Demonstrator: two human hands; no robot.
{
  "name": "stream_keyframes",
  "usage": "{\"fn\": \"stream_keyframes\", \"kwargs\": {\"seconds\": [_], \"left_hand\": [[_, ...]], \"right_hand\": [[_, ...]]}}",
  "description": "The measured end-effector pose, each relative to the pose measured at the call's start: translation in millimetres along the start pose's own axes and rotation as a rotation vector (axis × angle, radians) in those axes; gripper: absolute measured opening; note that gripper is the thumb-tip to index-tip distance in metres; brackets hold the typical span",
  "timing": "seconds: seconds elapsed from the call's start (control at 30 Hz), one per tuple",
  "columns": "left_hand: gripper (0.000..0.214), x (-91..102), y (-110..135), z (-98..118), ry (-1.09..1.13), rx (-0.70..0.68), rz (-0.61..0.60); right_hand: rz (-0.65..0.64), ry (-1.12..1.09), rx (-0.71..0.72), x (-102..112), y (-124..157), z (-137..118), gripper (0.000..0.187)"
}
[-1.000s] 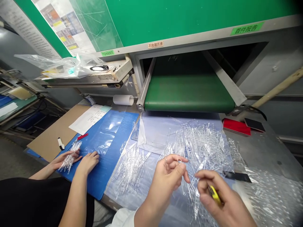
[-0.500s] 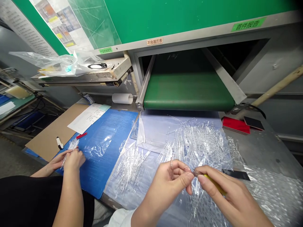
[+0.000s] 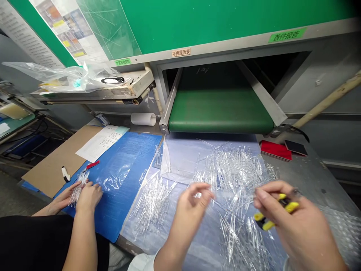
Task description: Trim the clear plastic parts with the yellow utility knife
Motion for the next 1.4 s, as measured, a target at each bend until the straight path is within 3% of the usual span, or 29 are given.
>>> {"fn": "stream_keyframes", "kwargs": {"seconds": [0.07, 0.1, 0.23, 0.43, 0.63, 0.93, 1.4], "left_hand": [[0.031, 1.1, -4.1, -2.7, 0.040, -0.065, 0.134], [0.034, -0.5, -5.7, -4.7, 0.073, -0.076, 0.102], [0.035, -9.7, -6.9, -10.0, 0.181, -0.099, -0.087], [0.023, -6.4, 2.9, -1.0, 0.160, -0.058, -0.097], [0.017, -6.9, 11.1, 7.0, 0.013, -0.071, -0.137], [0.016, -8.9, 14.3, 8.5, -0.041, -0.067, -0.153], [0.027, -10.7, 11.2, 5.4, 0.031, -0.058, -0.171]], "right_hand": [[0.136, 0.095, 0.027, -1.7, 7.2, -2.0, 0.023], [0.140, 0.126, 0.037, -5.8, 12.3, -2.6, 0.022], [-0.077, 0.128, 0.045, -28.2, 31.5, 1.5, 0.021], [-0.245, 0.177, 0.098, -22.8, 32.6, 1.3, 0.024], [-0.398, 0.346, 0.283, -19.5, 30.6, -10.2, 0.028], [-0.366, 0.360, 0.387, -21.5, 30.4, -12.1, 0.023], [-0.387, 0.361, 0.388, -22.1, 29.8, -8.5, 0.024]]}}
Point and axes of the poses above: each hand's wrist, its own y-axis away from the middle knuckle, its own x-axis out of the back of the hand, z = x × y, the point moved 1 cm from there along -y, towards the middle knuckle, and after that the axes turned 5 degrees about -z, right-handed, at the moved point
